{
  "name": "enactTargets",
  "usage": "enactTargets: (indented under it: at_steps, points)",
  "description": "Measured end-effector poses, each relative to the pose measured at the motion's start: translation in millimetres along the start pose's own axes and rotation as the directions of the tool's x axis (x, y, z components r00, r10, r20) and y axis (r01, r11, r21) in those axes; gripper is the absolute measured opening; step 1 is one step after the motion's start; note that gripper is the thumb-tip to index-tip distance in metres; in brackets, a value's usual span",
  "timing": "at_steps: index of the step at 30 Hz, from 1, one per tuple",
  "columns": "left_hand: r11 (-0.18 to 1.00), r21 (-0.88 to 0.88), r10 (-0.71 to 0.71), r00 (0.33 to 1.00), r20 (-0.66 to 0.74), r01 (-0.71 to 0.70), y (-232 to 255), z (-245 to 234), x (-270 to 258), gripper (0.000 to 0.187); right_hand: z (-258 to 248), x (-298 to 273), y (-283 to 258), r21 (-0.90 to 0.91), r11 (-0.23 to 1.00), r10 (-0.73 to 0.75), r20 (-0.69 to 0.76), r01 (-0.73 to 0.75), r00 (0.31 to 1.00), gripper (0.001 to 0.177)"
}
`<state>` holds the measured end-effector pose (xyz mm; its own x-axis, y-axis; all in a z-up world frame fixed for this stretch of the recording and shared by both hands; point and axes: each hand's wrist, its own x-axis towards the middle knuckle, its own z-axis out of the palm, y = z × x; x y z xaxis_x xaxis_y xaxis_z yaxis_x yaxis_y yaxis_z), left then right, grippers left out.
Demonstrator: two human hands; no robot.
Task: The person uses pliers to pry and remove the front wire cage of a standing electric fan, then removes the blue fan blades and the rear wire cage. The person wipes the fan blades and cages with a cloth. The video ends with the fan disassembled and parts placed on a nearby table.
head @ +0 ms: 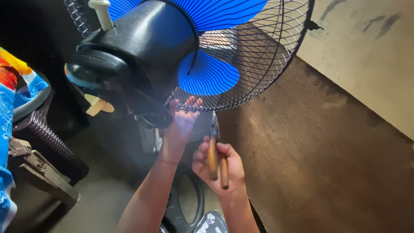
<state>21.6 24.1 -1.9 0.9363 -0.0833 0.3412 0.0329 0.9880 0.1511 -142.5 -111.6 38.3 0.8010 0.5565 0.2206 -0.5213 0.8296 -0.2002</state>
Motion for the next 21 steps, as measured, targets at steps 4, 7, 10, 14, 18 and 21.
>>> enactTargets:
  at_steps: [4,7,10,14,18,21]
  points:
    - [0.999,0.054,-0.009,0.997,0.081,0.005,-0.4,-7.2,-1.2,0.071,17.3,1.3,-2.1,0.233,0.959,-0.098,-0.274,0.165,0.957,0.028]
    - [0.996,0.085,0.001,0.998,0.059,-0.006,-2.4,-8.2,-3.9,0.077,14.3,-2.7,-5.4,0.579,0.813,-0.03,0.141,-0.058,0.99,0.028]
    - [0.999,0.039,-0.009,1.0,0.009,0.008,-4.7,-2.6,-2.6,0.088,1.8,-7.2,-11.8,0.262,0.964,-0.074,0.091,0.048,0.993,0.028]
    - [0.997,0.071,-0.01,0.999,-0.043,0.013,-5.1,2.2,-7.7,0.1,-17.0,-19.3,-23.9,-0.037,0.998,-0.049,-0.089,0.046,0.995,0.026]
    - [0.997,0.071,-0.011,0.999,-0.047,0.014,-8.5,6.5,-9.3,0.11,-22.0,-24.6,-35.2,-0.211,0.977,-0.089,-0.221,0.042,0.971,0.024]
    - [0.995,0.098,-0.004,0.999,0.032,0.001,-8.7,2.5,-9.3,0.11,-18.7,-22.2,-35.5,-0.388,0.921,-0.156,-0.343,0.011,0.926,0.027]
